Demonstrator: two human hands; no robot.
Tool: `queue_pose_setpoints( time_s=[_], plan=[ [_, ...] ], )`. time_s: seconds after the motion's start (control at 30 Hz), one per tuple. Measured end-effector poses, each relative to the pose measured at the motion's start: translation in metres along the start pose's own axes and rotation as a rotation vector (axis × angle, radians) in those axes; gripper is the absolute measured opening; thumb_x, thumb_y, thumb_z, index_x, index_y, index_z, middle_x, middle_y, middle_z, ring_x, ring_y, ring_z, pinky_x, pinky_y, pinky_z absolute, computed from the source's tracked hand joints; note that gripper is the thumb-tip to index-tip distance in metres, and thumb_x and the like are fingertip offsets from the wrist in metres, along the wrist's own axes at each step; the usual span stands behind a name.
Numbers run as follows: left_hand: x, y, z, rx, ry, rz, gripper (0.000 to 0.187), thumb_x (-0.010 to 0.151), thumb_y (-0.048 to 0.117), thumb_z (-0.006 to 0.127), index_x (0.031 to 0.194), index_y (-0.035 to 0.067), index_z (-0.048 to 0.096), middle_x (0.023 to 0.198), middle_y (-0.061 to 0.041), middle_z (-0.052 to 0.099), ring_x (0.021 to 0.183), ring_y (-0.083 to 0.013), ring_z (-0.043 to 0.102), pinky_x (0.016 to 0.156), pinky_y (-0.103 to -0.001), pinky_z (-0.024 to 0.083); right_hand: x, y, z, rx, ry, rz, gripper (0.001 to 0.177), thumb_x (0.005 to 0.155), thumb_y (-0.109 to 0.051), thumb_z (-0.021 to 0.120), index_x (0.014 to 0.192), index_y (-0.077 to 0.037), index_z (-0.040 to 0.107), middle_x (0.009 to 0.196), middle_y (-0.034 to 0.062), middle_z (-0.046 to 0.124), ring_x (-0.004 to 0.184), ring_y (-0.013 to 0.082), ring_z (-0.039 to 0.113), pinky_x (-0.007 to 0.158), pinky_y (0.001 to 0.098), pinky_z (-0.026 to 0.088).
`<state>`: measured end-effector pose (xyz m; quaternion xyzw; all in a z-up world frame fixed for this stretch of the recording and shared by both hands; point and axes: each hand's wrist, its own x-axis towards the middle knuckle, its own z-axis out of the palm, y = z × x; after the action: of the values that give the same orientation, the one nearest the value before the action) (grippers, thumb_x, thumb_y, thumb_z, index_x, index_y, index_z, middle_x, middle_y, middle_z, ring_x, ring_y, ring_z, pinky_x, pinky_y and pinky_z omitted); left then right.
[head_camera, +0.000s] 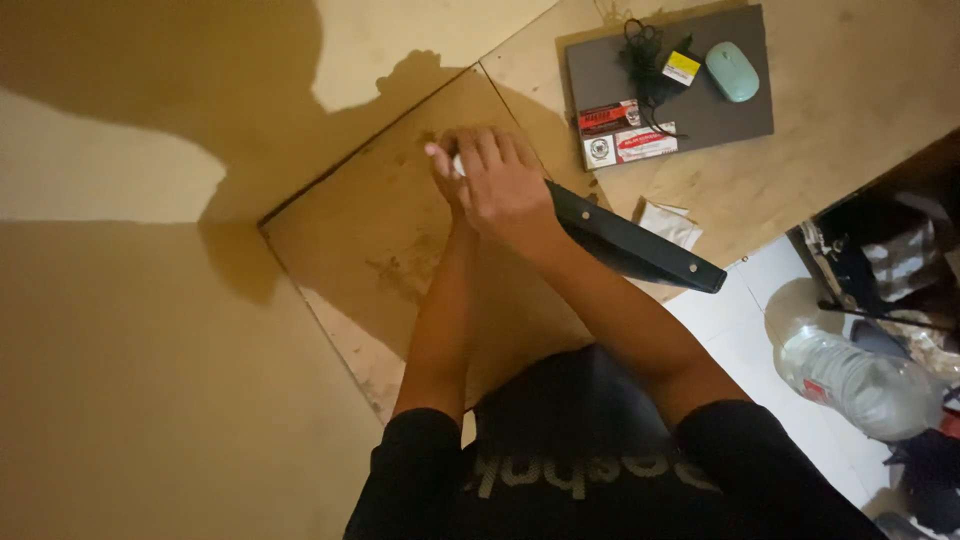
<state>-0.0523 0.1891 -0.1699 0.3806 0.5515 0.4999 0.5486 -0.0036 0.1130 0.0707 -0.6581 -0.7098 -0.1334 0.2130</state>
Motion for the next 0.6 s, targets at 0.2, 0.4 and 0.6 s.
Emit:
queue_pose_setpoints(
  time_s=[0.2,0.4,0.6],
  plan=[
    [-0.006,-0.003,-0.006,0.006,-0.016,0.159,0.07,0.121,0.055,0.028,0.126,0.004,0.077,0.112,-0.018,0.077,0.105,-0.0364,0.071,0.104,-0.053,0.056,0.014,0.006,0.02,0.196,-0.093,0.037,0.039,0.118,-0.036,0.049,0.135,-0.004,0.065,0.117,0.0152,0.057,0.109,0.0451,0.072,0.09,0.0513,0.063],
    [-0.013,-0.001,-0.015,0.013,-0.053,0.333,0.05,0.124,0.035,0.035,0.122,0.003,0.073,0.101,-0.011,0.074,0.096,-0.0298,0.066,0.1,-0.05,0.057,0.001,0.018,0.005,0.007,-0.034,-0.025,0.037,0.112,-0.026,0.046,0.14,-0.006,0.061,0.113,0.0109,0.061,0.112,0.0345,0.075,0.095,0.041,0.062],
    [-0.009,0.053,0.029,-0.352,0.326,-0.364,0.069,0.102,0.077,0.06,0.08,0.013,0.073,0.074,-0.011,0.07,0.063,-0.027,0.071,0.055,-0.041,0.054,-0.072,0.044,0.022,-0.175,-0.094,0.035,0.043,0.102,-0.034,0.06,0.139,-0.014,0.065,0.114,0.0072,0.063,0.113,0.0329,0.074,0.098,0.0434,0.06]
  ],
)
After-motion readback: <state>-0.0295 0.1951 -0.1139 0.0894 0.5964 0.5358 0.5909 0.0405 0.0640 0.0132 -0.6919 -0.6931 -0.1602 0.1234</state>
